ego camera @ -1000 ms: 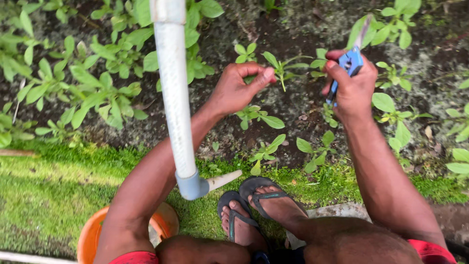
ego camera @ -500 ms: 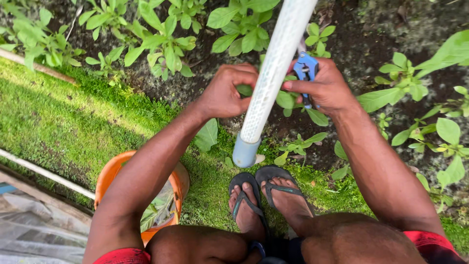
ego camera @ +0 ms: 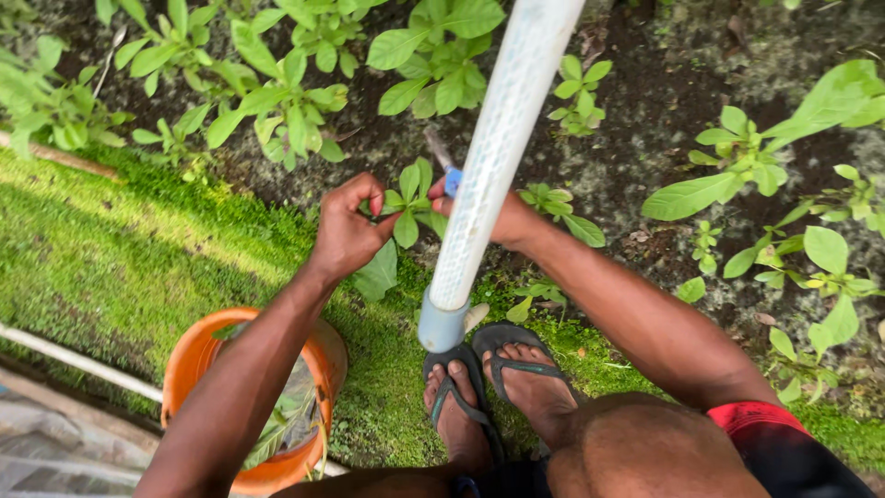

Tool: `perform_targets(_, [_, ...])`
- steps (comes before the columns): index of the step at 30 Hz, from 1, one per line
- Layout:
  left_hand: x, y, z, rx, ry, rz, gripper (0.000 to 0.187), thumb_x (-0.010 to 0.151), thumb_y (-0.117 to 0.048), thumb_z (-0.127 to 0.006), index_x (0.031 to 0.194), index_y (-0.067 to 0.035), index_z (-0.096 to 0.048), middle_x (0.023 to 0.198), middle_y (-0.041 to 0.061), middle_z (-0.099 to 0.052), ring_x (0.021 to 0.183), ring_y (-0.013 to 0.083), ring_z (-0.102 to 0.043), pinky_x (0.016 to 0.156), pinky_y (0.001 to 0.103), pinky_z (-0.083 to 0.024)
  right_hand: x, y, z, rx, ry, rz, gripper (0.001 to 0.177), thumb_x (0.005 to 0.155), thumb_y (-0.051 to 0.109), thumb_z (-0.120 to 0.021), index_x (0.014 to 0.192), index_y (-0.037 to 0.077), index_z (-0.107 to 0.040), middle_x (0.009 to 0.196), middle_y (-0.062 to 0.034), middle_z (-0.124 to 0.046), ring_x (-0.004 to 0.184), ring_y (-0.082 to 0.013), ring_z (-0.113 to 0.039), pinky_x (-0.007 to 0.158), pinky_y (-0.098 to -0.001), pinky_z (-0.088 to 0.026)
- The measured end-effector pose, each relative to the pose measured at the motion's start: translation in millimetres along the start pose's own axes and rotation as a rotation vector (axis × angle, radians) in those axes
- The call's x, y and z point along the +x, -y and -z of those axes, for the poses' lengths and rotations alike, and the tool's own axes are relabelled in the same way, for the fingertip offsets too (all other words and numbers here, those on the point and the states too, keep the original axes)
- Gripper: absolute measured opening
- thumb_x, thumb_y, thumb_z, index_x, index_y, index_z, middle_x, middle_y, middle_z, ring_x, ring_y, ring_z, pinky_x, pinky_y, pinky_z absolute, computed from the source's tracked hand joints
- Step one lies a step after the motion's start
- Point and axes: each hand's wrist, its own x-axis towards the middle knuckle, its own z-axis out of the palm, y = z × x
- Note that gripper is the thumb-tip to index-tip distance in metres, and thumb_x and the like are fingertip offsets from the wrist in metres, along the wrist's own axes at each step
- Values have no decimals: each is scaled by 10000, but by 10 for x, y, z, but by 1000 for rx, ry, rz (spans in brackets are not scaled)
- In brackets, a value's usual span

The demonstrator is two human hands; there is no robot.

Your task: The person uses pruning shears to cut the tops of small green leafy plants growing in a vertical garden. The harvested leaves are collected in an orange bucket placed nearby.

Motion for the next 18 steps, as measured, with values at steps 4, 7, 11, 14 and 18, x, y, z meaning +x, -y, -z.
perform_targets(4, [-16, 27, -80, -91, 67, 9, 390, 768, 79, -789, 979, -82, -502, 965, -1, -534, 914, 113, -557, 671, 250, -523, -79, 63, 15, -226, -47, 223, 166, 901, 124, -774, 1045, 48, -744, 927, -5, -767, 817, -99, -746, 713, -288, -624])
perform_targets(7, [15, -58, -136, -39, 104, 159, 470, 726, 37, -854, 1044, -78, -529, 1007, 10, -562, 939, 113, -562, 548, 261, -480, -107, 160, -8, -143, -116, -56, 138, 904, 128, -745, 1004, 34, -733, 728, -28, -698, 557, -104, -602, 469, -304, -489])
perform_targets(11, [122, -133, -248, -268, 184, 192, 466, 815, 9, -790, 1195, -99, -543, 1043, -19, -644, 965, 88, -641, 686, 247, -591, -172, 268, 76, -156, -149, -100, 173, 877, 126, -800, 859, 3, -679, 675, -21, -674, 515, -93, -633, 452, -283, -497])
perform_targets(14, [201, -123, -353, -615, 158, 445, 390, 917, -76, -676, 1289, -102, -560, 1008, -4, -643, 888, 109, -650, 740, 262, -610, -286, 365, 233, -103, -100, -97, 188, 882, 133, -796, 832, 10, -663, 674, -5, -684, 553, -78, -673, 485, -273, -525])
perform_targets(18, [250, -123, -552, -754, 136, 331, 421, 892, 3, -711, 1275, -57, -545, 1092, 29, -589, 982, 130, -620, 837, 285, -580, -419, 500, 369, -259, -209, 16, 136, 853, 124, -806, 867, 22, -718, 707, 11, -703, 612, -61, -617, 555, -271, -514])
